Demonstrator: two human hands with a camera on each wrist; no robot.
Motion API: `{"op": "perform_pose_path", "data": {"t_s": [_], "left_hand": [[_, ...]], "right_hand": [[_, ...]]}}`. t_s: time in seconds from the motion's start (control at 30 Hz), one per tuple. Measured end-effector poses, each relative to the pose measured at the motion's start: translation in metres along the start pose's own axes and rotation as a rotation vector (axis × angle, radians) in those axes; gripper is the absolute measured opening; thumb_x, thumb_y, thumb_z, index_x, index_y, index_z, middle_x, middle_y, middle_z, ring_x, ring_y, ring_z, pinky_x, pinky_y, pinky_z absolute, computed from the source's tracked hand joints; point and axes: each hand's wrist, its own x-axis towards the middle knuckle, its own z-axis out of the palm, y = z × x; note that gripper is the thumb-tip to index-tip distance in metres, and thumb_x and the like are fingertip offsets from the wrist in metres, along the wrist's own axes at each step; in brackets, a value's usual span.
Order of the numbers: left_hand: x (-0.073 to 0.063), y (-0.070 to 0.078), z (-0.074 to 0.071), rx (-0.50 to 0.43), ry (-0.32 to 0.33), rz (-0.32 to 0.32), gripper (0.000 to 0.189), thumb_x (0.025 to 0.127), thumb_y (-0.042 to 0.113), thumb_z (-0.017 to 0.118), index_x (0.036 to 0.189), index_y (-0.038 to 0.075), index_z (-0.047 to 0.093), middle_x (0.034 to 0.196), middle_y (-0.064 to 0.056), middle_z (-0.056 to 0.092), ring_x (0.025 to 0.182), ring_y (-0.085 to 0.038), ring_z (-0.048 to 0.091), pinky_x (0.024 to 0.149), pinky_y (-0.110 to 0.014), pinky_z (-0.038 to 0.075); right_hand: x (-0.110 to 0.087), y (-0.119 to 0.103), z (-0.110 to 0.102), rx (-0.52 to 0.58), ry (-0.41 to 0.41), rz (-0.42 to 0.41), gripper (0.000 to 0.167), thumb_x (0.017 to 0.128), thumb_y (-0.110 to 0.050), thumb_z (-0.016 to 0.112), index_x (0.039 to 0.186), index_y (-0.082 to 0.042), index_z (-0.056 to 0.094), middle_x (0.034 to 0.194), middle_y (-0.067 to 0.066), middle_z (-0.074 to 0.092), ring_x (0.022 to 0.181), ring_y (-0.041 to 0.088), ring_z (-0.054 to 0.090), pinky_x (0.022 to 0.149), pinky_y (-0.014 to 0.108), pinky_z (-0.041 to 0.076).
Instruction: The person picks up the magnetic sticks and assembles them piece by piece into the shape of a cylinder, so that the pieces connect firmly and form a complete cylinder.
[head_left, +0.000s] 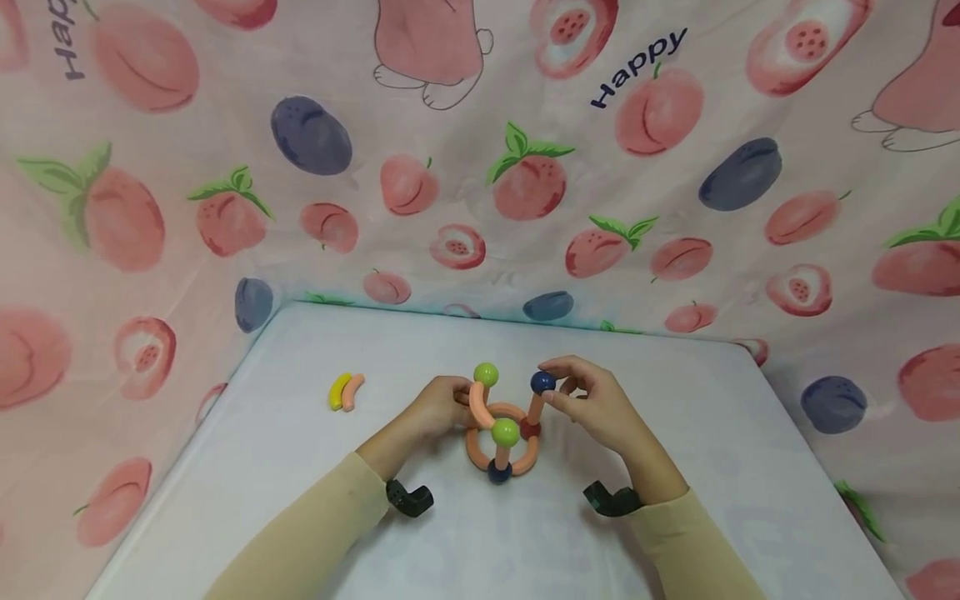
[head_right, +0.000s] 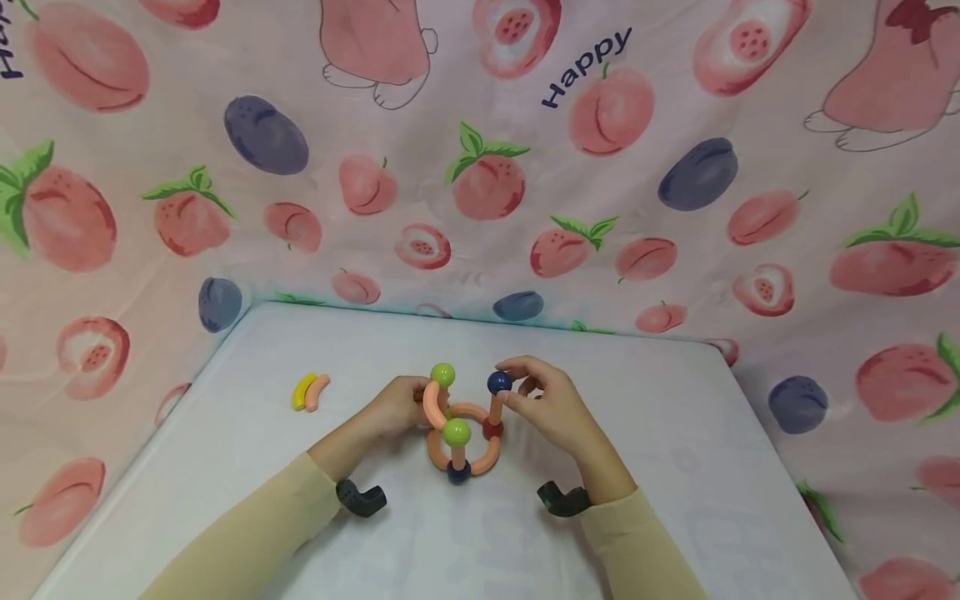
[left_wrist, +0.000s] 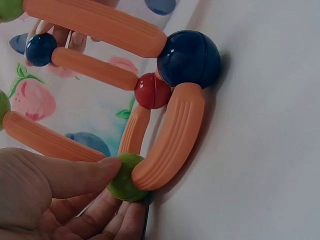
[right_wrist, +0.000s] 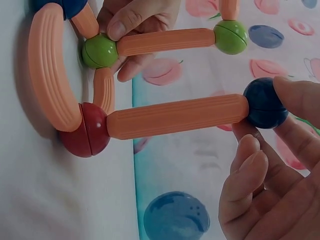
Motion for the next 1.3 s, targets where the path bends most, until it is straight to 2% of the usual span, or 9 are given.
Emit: {"op": "perform_pose_path", "data": {"t_s": [0.2, 0.53, 0.7, 1.0, 1.3], "left_hand": [[-0.011, -0.001, -0.004, -0.006, 0.009, -0.025, 0.032, 0.091, 0.015, 0.087, 0.121, 0.010, 0.077, 0.105, -0.003, 0.078, 0.096, -0.019, 0.067, 0.080, -0.028, 0.054], [-0.027, -0.003, -0.010, -0.025, 0.057, -0.027, 0.033, 0.086, -0.001, 0.084, 0.117, 0.005, 0.076, 0.102, -0.006, 0.076, 0.093, -0.017, 0.070, 0.083, -0.029, 0.057], [-0.035, -0.006, -0.009, -0.024, 0.072, -0.035, 0.030, 0.086, 0.001, 0.084, 0.115, 0.005, 0.077, 0.102, -0.006, 0.077, 0.094, -0.017, 0.069, 0.081, -0.028, 0.055], [-0.048, -0.011, -0.012, -0.043, 0.058, -0.057, 0.033, 0.085, 0.003, 0.085, 0.117, 0.006, 0.076, 0.109, -0.006, 0.077, 0.100, -0.018, 0.070, 0.088, -0.032, 0.058], [-0.061, -0.012, -0.014, -0.104, 0.027, -0.073, 0.035, 0.086, -0.005, 0.079, 0.120, 0.003, 0.074, 0.112, -0.010, 0.076, 0.098, -0.019, 0.069, 0.082, -0.029, 0.060]], "right_hand": [[0.006, -0.003, 0.005, -0.001, -0.005, 0.017, 0.034, 0.098, -0.022, 0.080, 0.132, -0.022, 0.072, 0.120, 0.008, 0.074, 0.091, 0.029, 0.063, 0.063, 0.029, 0.054], [0.019, -0.005, 0.012, 0.010, -0.023, -0.012, 0.035, 0.099, -0.022, 0.078, 0.134, -0.020, 0.072, 0.126, 0.009, 0.074, 0.094, 0.027, 0.064, 0.065, 0.029, 0.056], [0.025, -0.004, 0.015, 0.000, -0.037, -0.015, 0.036, 0.100, -0.023, 0.078, 0.135, -0.020, 0.073, 0.126, 0.009, 0.074, 0.094, 0.028, 0.064, 0.066, 0.031, 0.057], [0.034, -0.006, 0.015, 0.011, -0.088, -0.055, 0.033, 0.103, -0.016, 0.073, 0.136, -0.017, 0.073, 0.127, 0.011, 0.075, 0.095, 0.027, 0.064, 0.066, 0.030, 0.057], [0.035, -0.006, 0.017, 0.038, -0.143, -0.091, 0.034, 0.102, -0.012, 0.072, 0.136, -0.013, 0.073, 0.122, 0.011, 0.076, 0.097, 0.027, 0.064, 0.070, 0.031, 0.059]]}}
